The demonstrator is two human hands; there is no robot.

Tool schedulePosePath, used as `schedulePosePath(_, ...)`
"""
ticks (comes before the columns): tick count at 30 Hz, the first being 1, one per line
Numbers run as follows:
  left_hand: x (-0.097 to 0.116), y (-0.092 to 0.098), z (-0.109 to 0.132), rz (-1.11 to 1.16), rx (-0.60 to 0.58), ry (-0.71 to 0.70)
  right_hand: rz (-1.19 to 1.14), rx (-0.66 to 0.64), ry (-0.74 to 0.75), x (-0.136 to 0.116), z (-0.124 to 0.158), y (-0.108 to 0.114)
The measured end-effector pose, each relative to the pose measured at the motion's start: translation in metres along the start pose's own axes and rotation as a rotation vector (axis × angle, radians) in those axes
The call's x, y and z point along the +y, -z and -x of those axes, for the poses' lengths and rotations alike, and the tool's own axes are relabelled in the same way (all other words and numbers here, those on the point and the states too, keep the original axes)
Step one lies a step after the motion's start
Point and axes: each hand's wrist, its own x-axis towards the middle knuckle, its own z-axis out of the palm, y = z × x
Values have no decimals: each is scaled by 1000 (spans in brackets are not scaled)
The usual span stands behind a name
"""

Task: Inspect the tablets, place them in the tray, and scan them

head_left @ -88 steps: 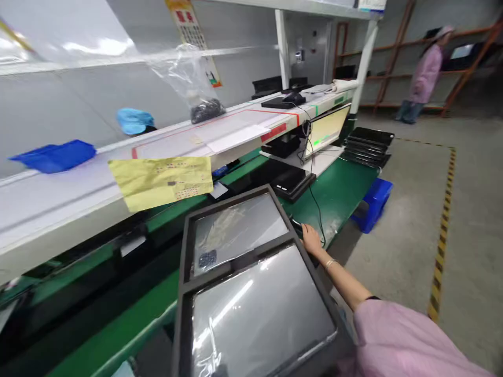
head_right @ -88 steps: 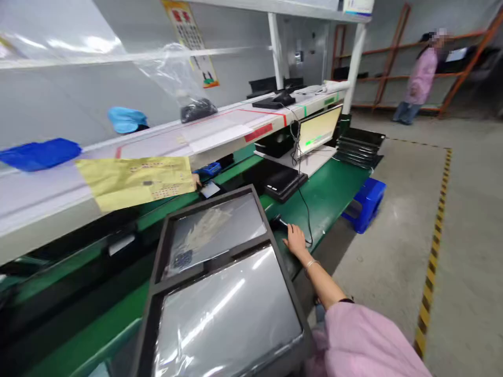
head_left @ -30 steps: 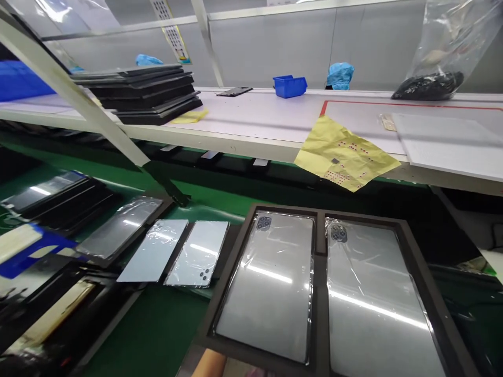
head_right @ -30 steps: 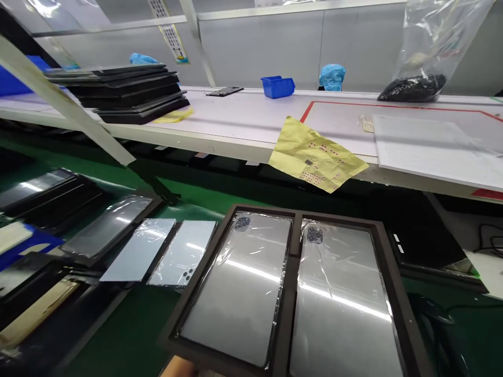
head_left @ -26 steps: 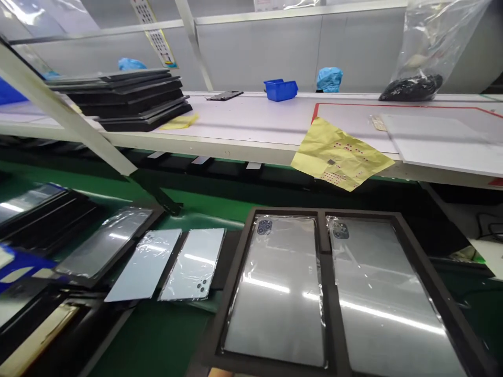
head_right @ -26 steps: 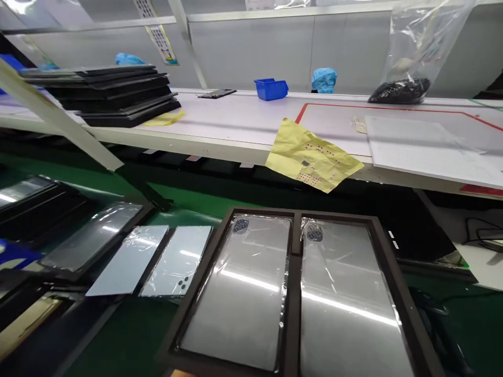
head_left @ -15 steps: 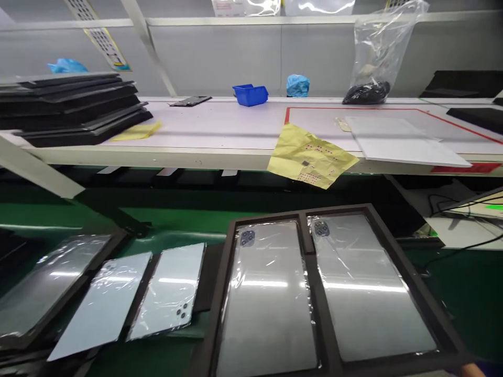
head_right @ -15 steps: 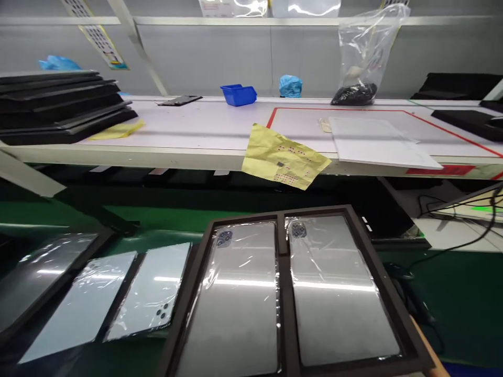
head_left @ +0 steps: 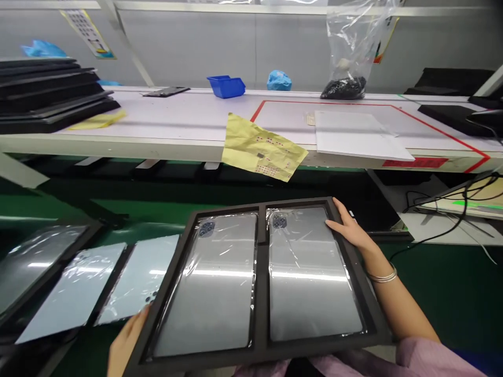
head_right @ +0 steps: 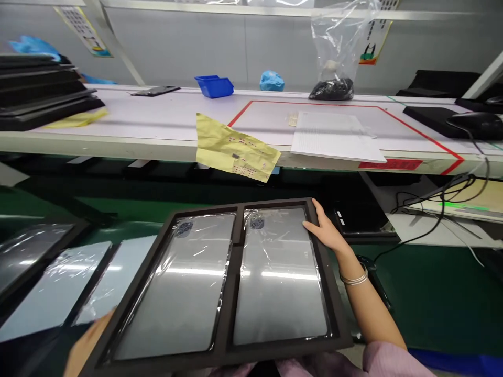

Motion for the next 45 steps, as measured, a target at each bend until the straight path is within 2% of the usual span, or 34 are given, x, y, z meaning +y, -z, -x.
schedulePosePath(2, 8, 13, 20, -96, 150, 177, 27, -3, 14, 1, -6, -2)
schedulePosePath(3, 18, 18, 27, -68, 220, 238, 35, -1, 9, 2, -6, -3)
schedulePosePath(4, 32, 21, 30, 5, 252, 249, 60, 11, 4, 1, -3, -3)
schedulePosePath(5, 51, 22, 31, 96, 226, 203, 110, 34, 14, 0, 1, -3)
schedulePosePath(6, 71, 21, 29, 177, 139, 102, 182, 62, 46, -3, 7, -3)
schedulePosePath(8, 114, 14, 19, 251, -131, -158, 360, 101, 168, -13, 26, -4)
schedulePosePath(11, 167, -6, -2, 139, -394, -373, 553, 49, 342, -26, 62, -8)
schedulePosePath(14, 198, -25, -15, -49, -467, -364, 625, 7, 386, -27, 91, -11)
schedulePosePath(17, 217, -35, -16, -95, -490, -293, 594, 58, 385, -21, 99, -14)
schedulePosePath(20, 227, -36, -14, 55, -621, -198, 575, 111, 412, -18, 95, -15)
schedulePosePath(22, 228, -34, -16, 196, -654, -148, 578, 118, 440, -19, 91, -15)
schedulePosePath(29, 217, -18, -16, 559, -651, 53, 540, 158, 460, -25, 94, -12)
schedulePosePath(31, 222, -16, -12, 631, -632, 119, 545, 154, 463, -25, 94, -12)
schedulePosePath(33, 229, -17, -9, 732, -588, 250, 543, 151, 459, -25, 92, -11)
schedulePosePath(36, 242, -21, -9, 1024, -569, 402, 545, 162, 466, -24, 90, -11)
schedulePosePath(38, 251, -22, -8, 1190, -644, 381, 535, 181, 462, -25, 89, -11)
schedulePosePath(40, 256, -21, -4, 1236, -713, 304, 511, 234, 451, -26, 91, -10)
schedulePosePath(42, 257, -15, 2, 1253, -709, 251, 421, 315, 418, -29, 95, -7)
schedulePosePath(44, 250, -4, 12, 1352, -667, 202, 195, 358, 326, -35, 104, -2)
schedulePosePath(45, 245, 3, 19, 1421, -645, 177, 43, 340, 253, -39, 111, 0)
